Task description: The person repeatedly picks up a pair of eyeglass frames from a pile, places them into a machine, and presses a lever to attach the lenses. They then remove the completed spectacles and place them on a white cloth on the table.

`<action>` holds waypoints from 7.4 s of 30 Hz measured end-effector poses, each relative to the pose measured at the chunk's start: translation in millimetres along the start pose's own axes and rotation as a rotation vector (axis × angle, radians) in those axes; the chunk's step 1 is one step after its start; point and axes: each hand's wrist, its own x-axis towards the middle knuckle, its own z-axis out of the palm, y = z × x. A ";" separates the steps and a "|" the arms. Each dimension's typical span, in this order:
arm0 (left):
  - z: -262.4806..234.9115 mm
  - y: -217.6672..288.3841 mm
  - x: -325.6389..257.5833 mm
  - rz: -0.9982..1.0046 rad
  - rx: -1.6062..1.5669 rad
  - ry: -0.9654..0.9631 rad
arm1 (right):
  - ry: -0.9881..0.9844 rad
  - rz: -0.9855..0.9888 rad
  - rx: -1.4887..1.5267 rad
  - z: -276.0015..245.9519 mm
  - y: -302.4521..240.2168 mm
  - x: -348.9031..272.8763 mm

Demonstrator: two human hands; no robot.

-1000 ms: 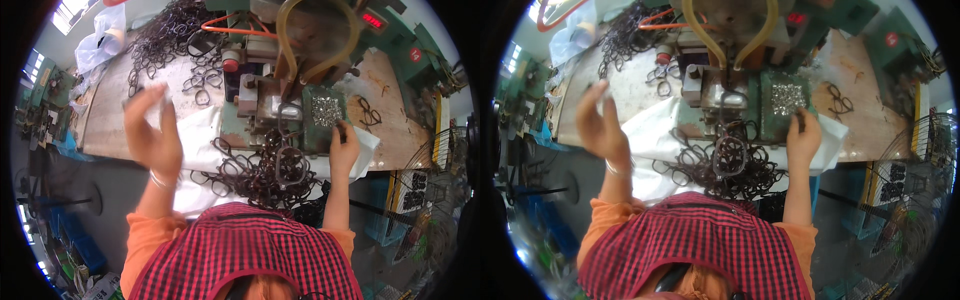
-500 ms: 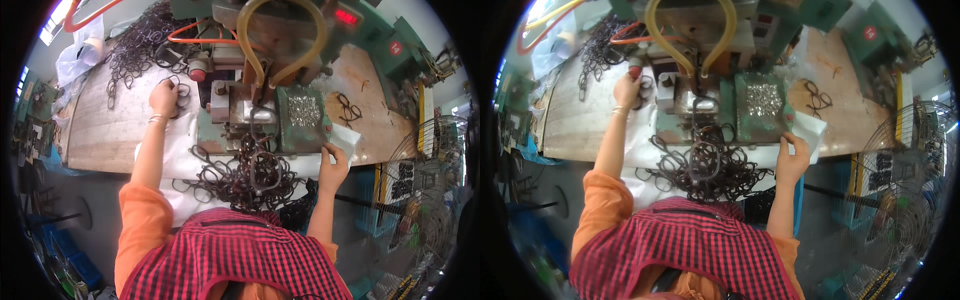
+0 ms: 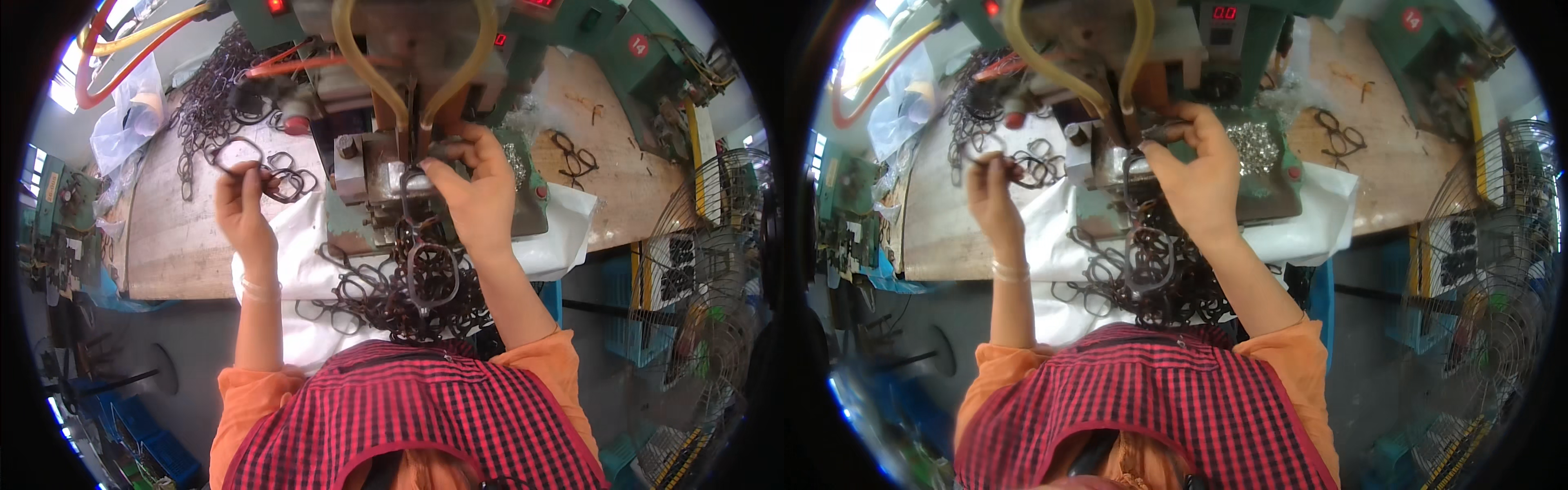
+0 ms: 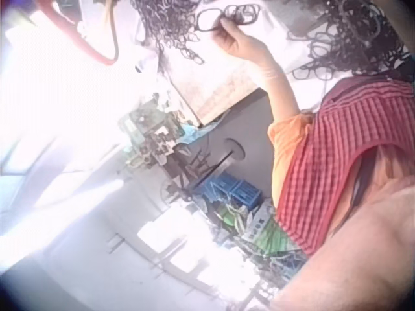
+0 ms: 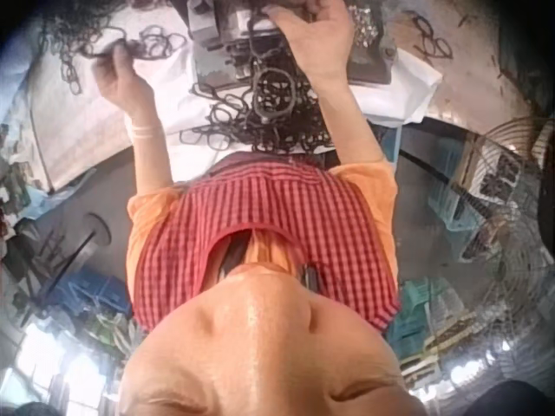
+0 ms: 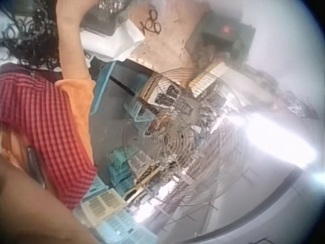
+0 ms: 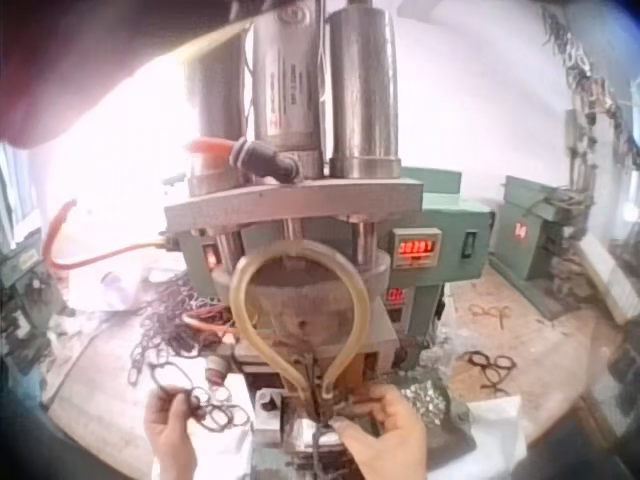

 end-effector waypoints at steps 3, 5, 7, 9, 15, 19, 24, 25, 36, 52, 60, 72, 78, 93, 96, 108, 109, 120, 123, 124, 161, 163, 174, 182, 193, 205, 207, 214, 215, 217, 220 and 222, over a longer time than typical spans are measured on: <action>40.0 76.3 -0.2 0.290 -0.313 -0.182 | -0.063 0.161 0.278 6.5 -0.3 2.4; 64.1 95.8 12.0 0.406 -0.058 -0.242 | -0.034 0.215 0.368 12.8 -10.2 -2.4; 89.8 86.3 20.8 0.331 -0.089 -0.155 | 0.039 0.226 0.487 16.9 -15.0 -9.0; 73.2 83.2 19.2 0.448 -0.032 -0.261 | -0.037 0.129 0.240 10.7 -18.8 -20.7; 80.9 77.1 -18.1 0.924 0.413 -0.793 | 0.350 -0.198 -0.423 -74.6 36.6 -2.7; 93.6 52.7 -24.8 1.101 0.382 -0.821 | 0.180 0.157 -0.772 -114.9 53.2 -22.4; 88.9 47.8 -35.3 1.003 0.346 -0.776 | 0.115 -0.206 -1.343 -93.2 85.2 -11.8; 88.0 49.6 -38.2 0.957 0.347 -0.773 | 0.123 -0.200 -1.341 -92.6 88.9 -8.9; -3.9 88.2 24.2 0.414 1.000 -0.201 | 0.246 -0.406 -1.068 -86.2 77.3 11.3; -57.3 3.0 44.9 -0.132 0.608 -0.394 | 0.209 0.045 -0.506 -129.6 32.4 -67.3; 0.5 -23.3 12.7 -0.074 0.142 -0.166 | -0.080 0.046 -0.038 -16.6 6.0 11.9; 78.1 90.7 20.4 0.260 -0.097 -0.250 | -0.022 0.190 0.475 18.6 -1.7 -5.5; 71.0 80.0 -7.5 0.476 -0.133 -0.453 | -0.162 0.084 0.135 -10.6 -8.8 -17.3; 82.0 61.8 -45.9 0.847 0.418 -0.836 | 0.170 -0.236 -1.288 -87.0 85.0 1.6; 38.5 72.7 -67.3 0.900 0.567 -0.691 | 0.230 -0.277 -1.248 -90.4 83.5 1.6; -37.7 -129.6 64.0 -0.339 1.595 -0.192 | 0.255 -0.223 -1.030 -84.9 84.0 9.1; -38.6 -139.7 63.4 -0.467 1.386 -0.149 | 0.255 -0.219 -1.041 -90.4 82.9 1.3; -57.3 -57.5 57.2 -0.543 -0.026 0.035 | 0.307 0.153 -0.299 -125.9 38.3 -62.5; -32.8 -38.1 54.3 -0.506 -0.113 -0.036 | 0.127 0.143 -0.112 -73.9 1.4 -24.3; -29.1 -43.8 53.7 -0.494 -0.138 -0.057 | 0.069 0.066 -0.147 -58.4 -5.5 -11.8; 78.3 56.7 -57.5 0.814 0.491 -0.726 | 0.162 -0.147 -1.261 -107.9 78.8 -29.9; 49.8 65.5 -91.9 0.649 0.499 -0.640 | 0.172 -0.150 -1.296 -96.8 78.3 -25.3; -158.0 87.3 -225.9 -0.425 1.457 -1.335 | 0.280 0.016 -0.816 -100.3 86.7 -30.8; -145.6 104.6 -207.3 -0.563 1.380 -1.596 | 0.253 -0.008 -0.755 -94.3 85.6 -20.6; -161.7 106.4 -177.2 -1.174 0.652 -2.091 | 0.179 0.043 -0.366 -88.1 49.8 -32.0; -25.9 -157.4 115.8 0.114 1.413 -0.510 | -0.045 0.165 0.228 6.6 -0.3 0.5; -19.8 -165.9 107.0 0.090 1.427 -0.429 | -0.005 0.206 0.370 13.3 0.5 -1.9; -40.1 -91.8 70.2 0.589 1.177 -0.120 | 0.020 0.134 0.214 9.6 -7.2 -24.9; -30.7 -65.6 56.7 0.345 0.866 -0.075 | -0.038 0.079 0.112 2.7 -10.2 -27.9; -3.5 9.4 17.3 -0.256 0.236 -0.046 | -0.153 -0.032 -0.083 -12.6 -21.6 -30.5; 39.7 85.4 -38.9 -0.629 -0.157 -0.376 | 0.113 -0.266 -0.894 -62.6 26.0 -2.4; 67.9 113.7 -43.5 -1.006 -0.248 -0.737 | 0.168 -0.200 -1.238 -93.7 66.9 5.6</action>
